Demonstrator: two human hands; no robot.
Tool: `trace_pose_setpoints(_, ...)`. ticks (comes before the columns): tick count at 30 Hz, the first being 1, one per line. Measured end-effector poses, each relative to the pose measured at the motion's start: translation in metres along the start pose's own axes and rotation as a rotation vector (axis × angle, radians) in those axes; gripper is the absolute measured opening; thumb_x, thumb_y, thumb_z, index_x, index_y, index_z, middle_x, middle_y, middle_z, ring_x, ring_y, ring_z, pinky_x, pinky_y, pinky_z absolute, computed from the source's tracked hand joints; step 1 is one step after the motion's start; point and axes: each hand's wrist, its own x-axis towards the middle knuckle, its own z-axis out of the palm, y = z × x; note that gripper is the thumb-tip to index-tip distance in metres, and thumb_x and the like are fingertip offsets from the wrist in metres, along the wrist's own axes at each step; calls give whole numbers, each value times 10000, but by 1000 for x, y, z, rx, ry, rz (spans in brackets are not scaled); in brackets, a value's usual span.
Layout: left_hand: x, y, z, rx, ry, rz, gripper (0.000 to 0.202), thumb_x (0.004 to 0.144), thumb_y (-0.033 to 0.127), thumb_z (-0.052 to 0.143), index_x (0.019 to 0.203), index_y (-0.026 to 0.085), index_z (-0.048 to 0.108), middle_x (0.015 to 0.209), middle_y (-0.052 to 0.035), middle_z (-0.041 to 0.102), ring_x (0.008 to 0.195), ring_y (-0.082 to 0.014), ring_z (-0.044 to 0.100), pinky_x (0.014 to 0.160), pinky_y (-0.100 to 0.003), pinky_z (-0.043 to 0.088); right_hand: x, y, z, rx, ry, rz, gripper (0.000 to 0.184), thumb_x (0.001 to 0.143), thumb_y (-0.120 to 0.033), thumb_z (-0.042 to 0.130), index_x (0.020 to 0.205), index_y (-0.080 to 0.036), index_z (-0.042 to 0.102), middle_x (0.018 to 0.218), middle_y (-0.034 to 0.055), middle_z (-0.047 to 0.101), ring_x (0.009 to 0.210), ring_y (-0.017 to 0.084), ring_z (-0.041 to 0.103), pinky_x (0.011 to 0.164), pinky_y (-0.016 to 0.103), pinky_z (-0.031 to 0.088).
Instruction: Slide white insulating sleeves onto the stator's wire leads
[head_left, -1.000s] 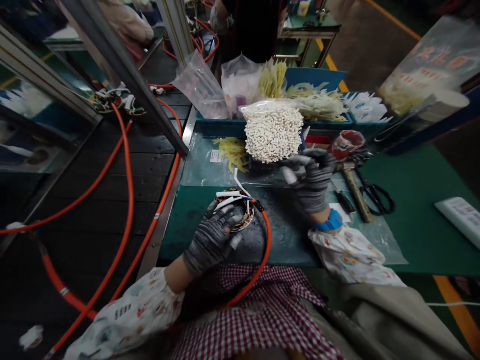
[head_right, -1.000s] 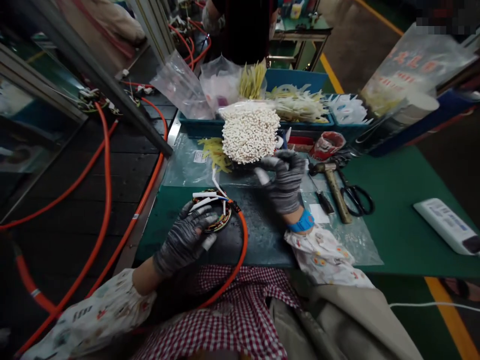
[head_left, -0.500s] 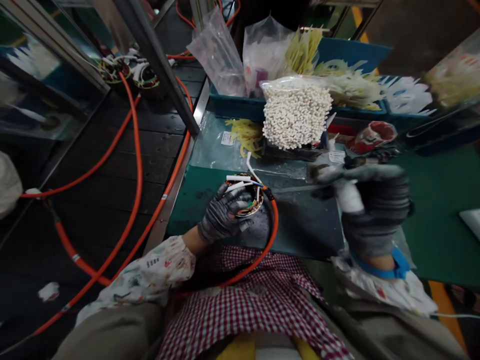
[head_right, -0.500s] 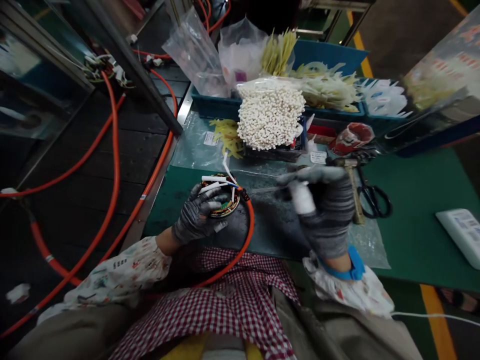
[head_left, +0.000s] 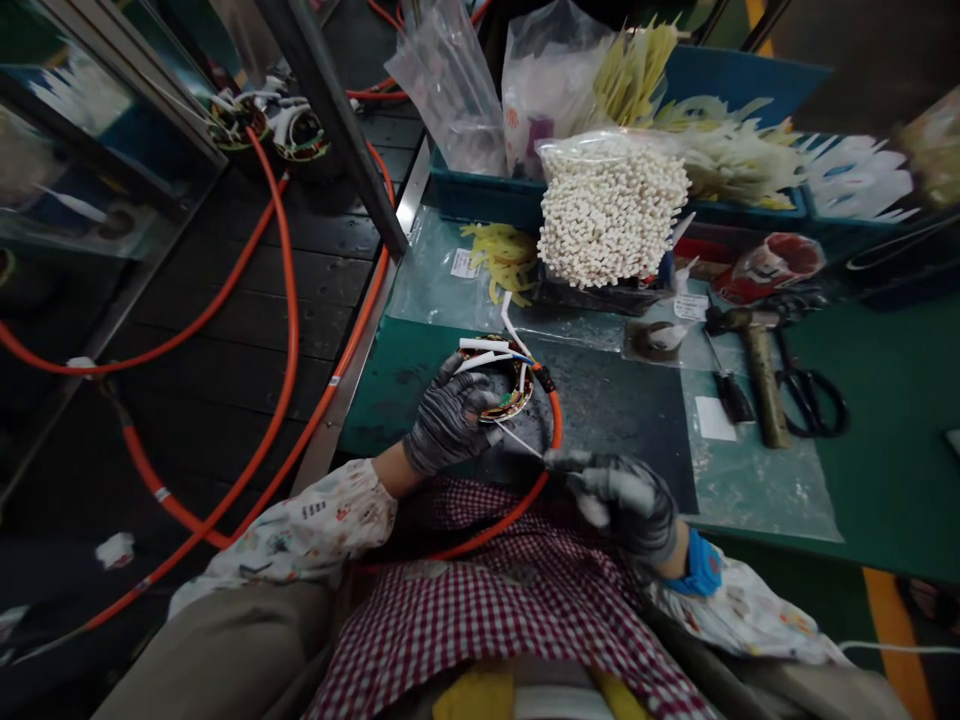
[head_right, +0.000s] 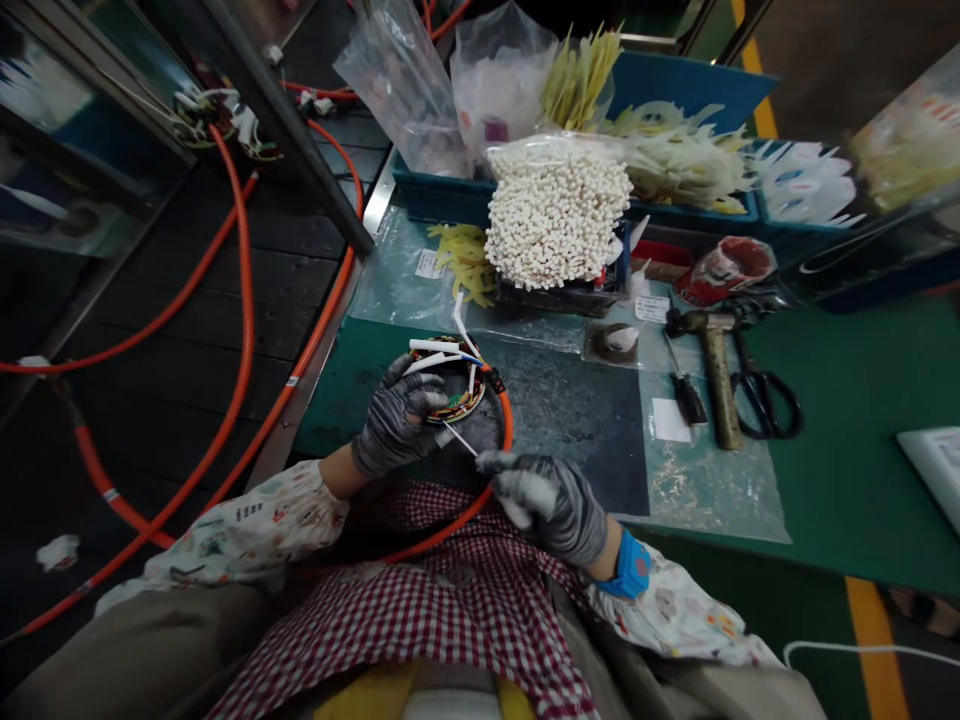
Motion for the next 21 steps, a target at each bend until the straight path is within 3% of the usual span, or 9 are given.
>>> trace_pose_setpoints(3,0,0,0,36,-46,-24,266,929,510,667,1021,260,661,1037,-37,756,1089,-264,737,1211,-586,472,-2,-8,-3,116,-102,153,451,922,-582,647,1035,-191,841,480,-32,497,400,126,409,446,299,436)
trace_pose_setpoints(7,4,3,-2,36,18,12,236,940,472,685,1009,250,645,979,-26,751,1022,-248,748,1185,-567,505,-1,-15,-3,327,7,234,479,825,-592,733,1051,-187,854,481,-32,495,417,108,323,434,296,355)
trace_pose_setpoints(11,6,4,-2,14,52,11,240,926,453,720,1017,247,638,986,-28,750,1020,-247,742,1193,-554,500,0,-13,-5,293,-8,215,481,832,-608,726,982,-171,858,463,-33,460,414,98,291,413,282,295)
trace_pose_setpoints(13,5,4,-2,-5,26,-4,231,932,453,703,1022,247,648,1000,-35,751,1045,-256,737,1208,-568,481,3,-10,-6,221,-56,196,488,884,-599,687,1039,-166,852,458,-33,459,403,108,332,405,279,314)
trace_pose_setpoints(16,3,2,-1,-22,-14,-22,242,942,479,670,1022,251,668,1008,-38,754,1073,-261,733,1224,-581,459,15,-3,-2,-18,-74,43,395,953,-529,655,1151,-238,833,615,15,674,509,164,571,512,307,492)
trace_pose_setpoints(18,2,2,-1,-17,-46,-43,266,936,511,664,1010,255,680,1040,-44,764,1121,-273,729,1228,-586,452,29,4,3,-215,-17,-120,313,963,-479,664,1152,-285,822,856,45,801,720,210,724,675,338,586)
trace_pose_setpoints(21,3,2,-3,-36,-92,-70,245,921,489,679,1034,274,713,1124,-43,781,1208,-289,711,1255,-589,414,57,11,8,-464,144,-285,293,954,-499,676,1087,-275,811,995,71,822,847,239,762,757,352,597)
